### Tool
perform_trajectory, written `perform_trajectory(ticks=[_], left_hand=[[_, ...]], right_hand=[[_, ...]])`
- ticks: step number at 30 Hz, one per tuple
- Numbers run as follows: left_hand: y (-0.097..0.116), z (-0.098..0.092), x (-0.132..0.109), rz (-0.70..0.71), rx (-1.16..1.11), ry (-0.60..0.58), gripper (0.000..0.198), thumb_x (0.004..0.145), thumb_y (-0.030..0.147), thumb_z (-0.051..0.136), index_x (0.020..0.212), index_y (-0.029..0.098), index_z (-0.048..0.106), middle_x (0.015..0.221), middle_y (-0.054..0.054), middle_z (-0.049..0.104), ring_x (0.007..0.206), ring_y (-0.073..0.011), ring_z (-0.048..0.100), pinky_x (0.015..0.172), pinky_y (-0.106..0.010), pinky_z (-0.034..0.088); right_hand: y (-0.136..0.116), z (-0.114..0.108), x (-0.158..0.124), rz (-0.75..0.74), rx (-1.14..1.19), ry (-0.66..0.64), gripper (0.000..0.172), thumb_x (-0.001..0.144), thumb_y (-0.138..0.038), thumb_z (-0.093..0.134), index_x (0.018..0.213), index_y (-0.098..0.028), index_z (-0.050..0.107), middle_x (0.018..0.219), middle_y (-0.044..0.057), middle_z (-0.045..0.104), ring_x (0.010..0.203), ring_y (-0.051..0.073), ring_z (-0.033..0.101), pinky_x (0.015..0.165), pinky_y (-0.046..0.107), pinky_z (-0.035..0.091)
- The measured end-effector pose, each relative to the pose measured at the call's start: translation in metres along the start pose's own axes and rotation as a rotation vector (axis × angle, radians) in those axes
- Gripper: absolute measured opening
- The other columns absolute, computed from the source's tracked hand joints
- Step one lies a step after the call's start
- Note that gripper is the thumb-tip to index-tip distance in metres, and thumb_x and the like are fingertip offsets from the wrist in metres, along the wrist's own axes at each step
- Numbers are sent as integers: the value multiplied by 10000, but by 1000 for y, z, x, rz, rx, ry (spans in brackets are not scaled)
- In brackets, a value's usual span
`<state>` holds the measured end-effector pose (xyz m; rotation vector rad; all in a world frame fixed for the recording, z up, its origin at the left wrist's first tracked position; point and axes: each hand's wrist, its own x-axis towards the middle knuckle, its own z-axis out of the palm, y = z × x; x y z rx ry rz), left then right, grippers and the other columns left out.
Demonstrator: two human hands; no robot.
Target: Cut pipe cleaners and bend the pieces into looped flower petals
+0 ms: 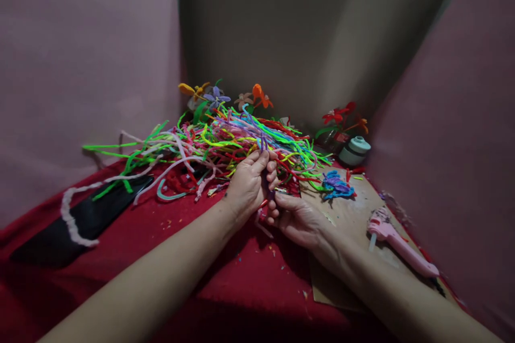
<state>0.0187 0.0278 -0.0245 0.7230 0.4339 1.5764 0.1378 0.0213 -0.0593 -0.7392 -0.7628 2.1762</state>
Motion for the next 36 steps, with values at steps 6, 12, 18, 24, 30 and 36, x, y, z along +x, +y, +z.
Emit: perform_trajectory(ticks=[6,12,18,24,30,36], left_hand=[[4,20,4,-3,104,109,148,838,204,495,709,135,518,492,75,347,336,-12,246,327,-140,164],[8,11,0,-85,239,-130,171,731,227,658,879,145,629,745,-25,628,625,-100,590,630,-218,472],[9,-8,0,-307,578,-262,57,686,156,668,726,120,686,647,-52,660,556,-131,601,566,-228,472],[8,0,-4,-260,499,-279,126,734,253,643,740,128,649,592,-59,635,500,-164,602,493,-281,498],[9,3,-5,-277,474,-187,107,719,223,660,744,137,602,596,-30,605,500,-156,600,440,-278,514],[3,1,-5,-300,466,-160,122,706,232,675,734,136,605,556,-4,585,473,-120,583,456,-242,518]], right_hand=[[7,5,-1,-133,-117,-17,155,595,-191,711,553,-119,580,498,-7,526,461,92,455,492,252,387],[-3,0,-8,-337,-188,37,87,623,-190,700,626,-115,656,520,-3,530,466,82,439,483,233,334],[-14,-6,-11,-375,-179,34,130,643,-230,697,601,-125,632,525,-5,511,466,80,425,477,235,310],[-18,-7,-9,-262,-7,-64,110,724,-254,634,758,-153,661,595,5,558,517,94,453,542,247,363],[-19,-6,-10,-131,147,-111,84,758,-214,594,791,-154,644,640,10,573,527,91,433,556,252,387],[-16,-8,-8,-109,154,-126,51,760,-196,616,775,-148,615,632,-13,533,524,79,422,518,229,372]])
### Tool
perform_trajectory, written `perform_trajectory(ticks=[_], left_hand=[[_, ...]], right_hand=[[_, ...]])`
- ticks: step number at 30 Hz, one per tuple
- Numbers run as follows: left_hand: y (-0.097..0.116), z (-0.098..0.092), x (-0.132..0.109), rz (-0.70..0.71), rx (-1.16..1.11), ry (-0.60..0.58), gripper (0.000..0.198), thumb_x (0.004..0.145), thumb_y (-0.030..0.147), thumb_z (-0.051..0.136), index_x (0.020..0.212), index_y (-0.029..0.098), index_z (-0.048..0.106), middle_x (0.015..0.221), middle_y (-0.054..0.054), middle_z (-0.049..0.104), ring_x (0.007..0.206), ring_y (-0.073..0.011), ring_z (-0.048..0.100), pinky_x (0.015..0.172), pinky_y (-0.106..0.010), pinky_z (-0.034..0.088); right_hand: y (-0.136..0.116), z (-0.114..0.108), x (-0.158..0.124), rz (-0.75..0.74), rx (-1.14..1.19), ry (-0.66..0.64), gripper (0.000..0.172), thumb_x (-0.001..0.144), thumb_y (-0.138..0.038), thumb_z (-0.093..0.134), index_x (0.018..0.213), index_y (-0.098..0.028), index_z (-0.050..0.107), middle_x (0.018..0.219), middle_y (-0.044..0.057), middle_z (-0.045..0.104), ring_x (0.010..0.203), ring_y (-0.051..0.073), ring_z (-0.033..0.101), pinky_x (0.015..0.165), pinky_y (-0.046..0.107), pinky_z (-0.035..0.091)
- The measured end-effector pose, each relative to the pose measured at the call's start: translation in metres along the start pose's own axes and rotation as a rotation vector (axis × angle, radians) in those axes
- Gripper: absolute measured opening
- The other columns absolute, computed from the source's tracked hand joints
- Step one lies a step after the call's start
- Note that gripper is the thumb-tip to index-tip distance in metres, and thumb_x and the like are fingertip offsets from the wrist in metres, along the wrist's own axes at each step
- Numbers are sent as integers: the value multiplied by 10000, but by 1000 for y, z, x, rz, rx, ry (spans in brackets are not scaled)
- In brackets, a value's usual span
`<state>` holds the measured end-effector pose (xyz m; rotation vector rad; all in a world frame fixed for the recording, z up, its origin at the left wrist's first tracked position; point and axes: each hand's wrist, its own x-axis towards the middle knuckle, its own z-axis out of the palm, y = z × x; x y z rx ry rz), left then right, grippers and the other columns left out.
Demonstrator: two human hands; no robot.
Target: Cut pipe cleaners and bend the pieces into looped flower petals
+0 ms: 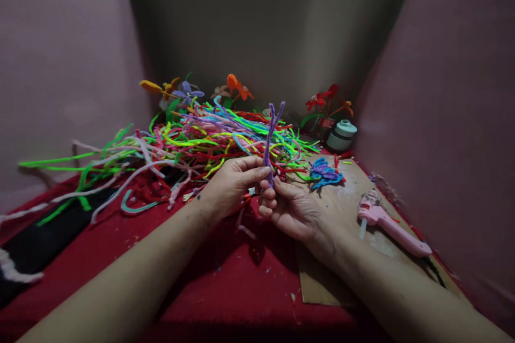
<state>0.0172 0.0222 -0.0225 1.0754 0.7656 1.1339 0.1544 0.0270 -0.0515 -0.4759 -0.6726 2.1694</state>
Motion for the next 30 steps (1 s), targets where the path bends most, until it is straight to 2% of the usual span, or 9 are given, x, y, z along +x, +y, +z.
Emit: perform_trajectory(ticks=[5,13,15,19,23,27,30], left_hand=[[-6,-1,1,49,66,21,149,724,281,660,748,140,620,596,-14,605,498,-118,595,452,-210,498],[-5,13,-3,146,178,195,140,710,242,665,639,137,605,535,1,592,411,-78,541,406,-162,431],[-4,12,-3,155,194,179,139,701,242,674,641,130,617,540,-10,604,420,-81,545,407,-160,427],[-2,6,-2,93,171,64,135,705,243,663,649,134,608,494,-9,581,405,-116,546,402,-215,458],[-3,3,-2,65,142,80,126,693,204,661,620,136,584,459,20,528,367,-94,507,375,-204,442],[-3,4,-1,29,69,18,102,692,210,663,718,152,584,529,21,558,403,-104,533,393,-216,454],[-1,2,0,34,55,76,134,679,198,682,719,148,564,535,44,529,393,-48,470,383,-150,383]], right_hand=[[2,-2,2,0,-20,48,79,726,-194,662,704,-137,611,570,-32,502,485,63,398,500,222,359],[4,-7,4,-84,-104,53,87,704,-200,666,663,-136,623,527,-19,536,458,74,452,479,223,383],[5,-8,4,-106,-123,49,92,697,-205,674,661,-140,620,515,-24,530,448,73,454,462,217,382],[5,-8,3,-153,-192,-12,133,701,-255,687,712,-130,641,567,0,585,483,84,514,504,226,429],[4,-7,0,-198,-293,-13,169,701,-256,685,773,-105,664,686,46,659,540,107,588,550,244,475],[2,-7,-1,-175,-348,15,170,690,-266,685,726,-103,654,595,32,642,471,126,585,472,256,476],[2,-8,0,-153,-353,27,167,688,-259,686,748,-108,650,564,25,636,448,125,578,453,254,478]])
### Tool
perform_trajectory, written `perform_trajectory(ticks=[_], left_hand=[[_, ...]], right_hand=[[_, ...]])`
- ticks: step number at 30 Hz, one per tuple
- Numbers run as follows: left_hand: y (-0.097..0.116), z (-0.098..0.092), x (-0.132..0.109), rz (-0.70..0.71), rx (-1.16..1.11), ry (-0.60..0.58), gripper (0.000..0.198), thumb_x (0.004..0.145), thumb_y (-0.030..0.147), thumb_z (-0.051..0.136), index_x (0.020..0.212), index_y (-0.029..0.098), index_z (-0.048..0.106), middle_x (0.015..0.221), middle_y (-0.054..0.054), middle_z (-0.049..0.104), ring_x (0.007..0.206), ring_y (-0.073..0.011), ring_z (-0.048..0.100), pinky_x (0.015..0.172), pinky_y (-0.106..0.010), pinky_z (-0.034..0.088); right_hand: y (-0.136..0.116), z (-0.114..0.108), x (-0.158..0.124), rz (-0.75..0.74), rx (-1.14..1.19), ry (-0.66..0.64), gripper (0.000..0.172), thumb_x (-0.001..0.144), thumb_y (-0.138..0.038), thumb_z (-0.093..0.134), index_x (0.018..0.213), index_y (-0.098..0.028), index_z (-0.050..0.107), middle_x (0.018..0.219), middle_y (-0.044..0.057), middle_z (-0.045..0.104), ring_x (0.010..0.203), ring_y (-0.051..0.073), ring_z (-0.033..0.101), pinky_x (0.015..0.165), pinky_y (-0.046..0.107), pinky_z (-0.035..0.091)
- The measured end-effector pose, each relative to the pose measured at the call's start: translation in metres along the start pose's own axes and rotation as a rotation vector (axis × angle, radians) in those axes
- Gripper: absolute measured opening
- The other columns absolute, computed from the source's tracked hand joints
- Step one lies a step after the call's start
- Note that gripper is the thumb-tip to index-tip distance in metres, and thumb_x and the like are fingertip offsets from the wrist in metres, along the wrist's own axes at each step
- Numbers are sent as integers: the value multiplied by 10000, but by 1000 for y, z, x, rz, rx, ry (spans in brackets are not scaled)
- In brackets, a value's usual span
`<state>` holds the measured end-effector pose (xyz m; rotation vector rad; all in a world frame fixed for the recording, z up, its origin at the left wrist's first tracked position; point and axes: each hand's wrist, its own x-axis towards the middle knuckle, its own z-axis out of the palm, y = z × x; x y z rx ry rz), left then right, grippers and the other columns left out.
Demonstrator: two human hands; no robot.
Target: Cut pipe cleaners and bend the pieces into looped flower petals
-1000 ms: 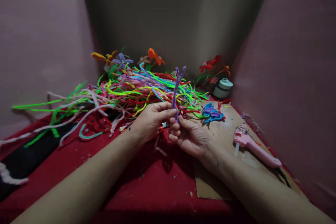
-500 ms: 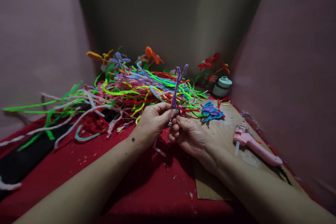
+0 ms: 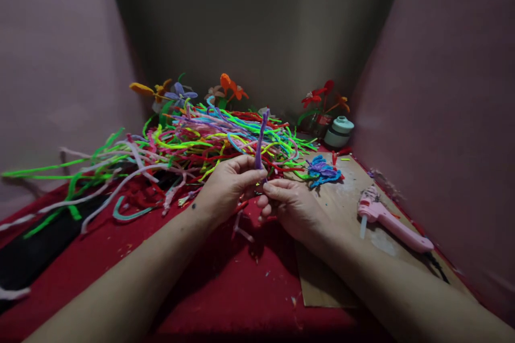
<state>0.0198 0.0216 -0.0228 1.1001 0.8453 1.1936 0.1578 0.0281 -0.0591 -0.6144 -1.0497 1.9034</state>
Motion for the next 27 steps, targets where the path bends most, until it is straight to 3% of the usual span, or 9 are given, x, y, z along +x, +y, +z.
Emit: perform_trajectory(ticks=[4,12,17,27], left_hand=[[0,-6,4,13,42,79,153,698,228,678,711,150,547,482,70,448,352,-11,339,343,-128,239],[0,-10,6,-71,36,77,172,663,187,683,641,148,516,474,65,448,341,-9,305,350,-157,191],[-3,-7,5,-103,57,66,200,651,183,687,610,152,494,459,63,438,354,-34,369,361,-164,247],[-9,-9,5,-119,-19,-5,181,670,210,700,717,159,534,578,31,527,443,-69,503,415,-178,369]], right_hand=[[0,0,0,2,-28,23,148,692,-234,679,748,-102,642,549,26,637,425,108,562,453,232,474],[0,1,-2,-4,-69,-76,168,763,-279,615,846,-133,603,658,50,680,531,130,623,571,268,494],[0,1,0,-47,-33,-51,143,745,-257,624,773,-119,595,647,53,673,519,133,616,575,281,489],[3,-7,6,39,78,-34,143,686,-202,664,794,-115,630,642,59,681,533,154,628,533,276,488]])
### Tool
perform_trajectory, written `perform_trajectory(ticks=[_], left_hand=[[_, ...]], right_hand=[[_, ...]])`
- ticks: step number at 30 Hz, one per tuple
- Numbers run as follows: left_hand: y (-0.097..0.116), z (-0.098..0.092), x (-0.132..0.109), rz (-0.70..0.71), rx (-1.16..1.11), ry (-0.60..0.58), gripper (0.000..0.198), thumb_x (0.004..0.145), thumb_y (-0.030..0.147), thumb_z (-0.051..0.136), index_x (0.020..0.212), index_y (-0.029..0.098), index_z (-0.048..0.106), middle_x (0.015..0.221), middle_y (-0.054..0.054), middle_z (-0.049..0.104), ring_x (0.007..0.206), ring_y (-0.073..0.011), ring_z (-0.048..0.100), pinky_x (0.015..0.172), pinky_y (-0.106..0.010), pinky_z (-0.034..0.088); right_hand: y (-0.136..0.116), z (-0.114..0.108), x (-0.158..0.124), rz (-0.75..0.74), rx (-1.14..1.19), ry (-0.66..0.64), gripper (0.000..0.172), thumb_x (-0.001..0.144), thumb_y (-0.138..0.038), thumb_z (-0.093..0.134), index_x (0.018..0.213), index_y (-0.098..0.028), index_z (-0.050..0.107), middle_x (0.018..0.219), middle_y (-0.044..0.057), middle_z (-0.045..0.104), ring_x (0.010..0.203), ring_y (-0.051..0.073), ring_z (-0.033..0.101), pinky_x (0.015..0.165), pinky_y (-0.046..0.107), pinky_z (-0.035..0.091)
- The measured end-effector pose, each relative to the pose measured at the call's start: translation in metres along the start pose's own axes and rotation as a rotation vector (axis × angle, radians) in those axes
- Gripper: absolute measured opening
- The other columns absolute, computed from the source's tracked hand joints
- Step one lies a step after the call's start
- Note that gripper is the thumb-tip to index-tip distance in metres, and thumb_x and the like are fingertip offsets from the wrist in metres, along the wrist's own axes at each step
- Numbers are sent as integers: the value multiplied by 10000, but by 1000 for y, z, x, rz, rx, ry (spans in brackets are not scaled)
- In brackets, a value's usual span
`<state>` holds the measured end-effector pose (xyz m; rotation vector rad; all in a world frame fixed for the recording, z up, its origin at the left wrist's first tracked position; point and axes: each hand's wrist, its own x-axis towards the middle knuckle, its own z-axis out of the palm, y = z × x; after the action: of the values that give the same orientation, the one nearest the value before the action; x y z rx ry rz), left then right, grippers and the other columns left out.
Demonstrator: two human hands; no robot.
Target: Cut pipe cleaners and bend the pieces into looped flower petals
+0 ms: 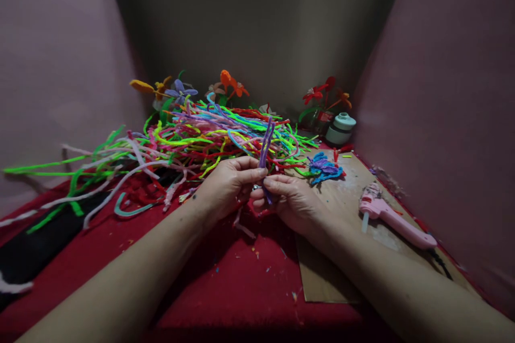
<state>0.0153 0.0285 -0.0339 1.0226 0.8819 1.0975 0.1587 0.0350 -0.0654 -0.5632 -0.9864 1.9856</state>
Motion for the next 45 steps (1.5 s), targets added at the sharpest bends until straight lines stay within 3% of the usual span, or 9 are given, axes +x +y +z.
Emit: perform_trajectory(ticks=[6,13,28,32,35,37,41,45], left_hand=[[-2,2,2,16,-26,2,196,659,199,712,698,159,524,557,34,525,421,-69,487,414,-197,418],[-3,0,2,36,-68,-72,185,667,207,709,697,160,532,541,30,528,406,-82,484,410,-250,473],[-2,2,1,69,23,55,217,619,231,732,662,159,532,507,50,504,398,-56,443,427,-196,379],[5,7,-5,115,287,177,211,642,276,714,598,149,552,449,55,459,389,-47,382,403,-177,285],[10,10,-9,222,477,252,195,658,275,694,577,146,573,477,45,480,443,-61,404,442,-185,308],[12,10,-10,313,567,219,135,675,254,675,616,154,606,558,28,530,515,-84,459,506,-197,363],[14,1,-8,593,900,30,106,763,223,590,791,194,688,782,-22,583,720,-132,541,653,-223,411],[20,-13,-5,909,1416,-29,176,823,204,516,832,236,689,737,-13,513,690,-127,463,600,-228,357]], right_hand=[[-1,1,1,-40,-35,13,133,659,-194,670,754,-101,663,659,61,678,574,143,626,614,293,506],[-5,6,-2,-73,-105,48,119,662,-195,620,708,-102,679,614,61,667,530,128,601,583,275,484],[-5,6,-2,-15,-119,101,118,675,-225,642,699,-110,653,607,56,667,484,116,582,505,242,466],[-5,5,-2,-56,-137,149,115,681,-231,650,687,-117,642,576,44,656,467,99,565,488,216,436],[-6,5,-2,-65,-147,167,118,682,-235,657,687,-119,636,564,25,636,457,87,542,476,210,412],[-8,5,-1,-68,-161,161,101,678,-217,647,667,-120,621,549,11,614,442,78,520,460,206,391],[-10,5,0,-100,-190,136,97,636,-190,621,582,-121,579,510,4,587,414,73,493,448,206,382],[-11,7,-1,-70,-212,106,134,641,-211,626,555,-128,564,503,-11,567,412,68,482,452,208,384]])
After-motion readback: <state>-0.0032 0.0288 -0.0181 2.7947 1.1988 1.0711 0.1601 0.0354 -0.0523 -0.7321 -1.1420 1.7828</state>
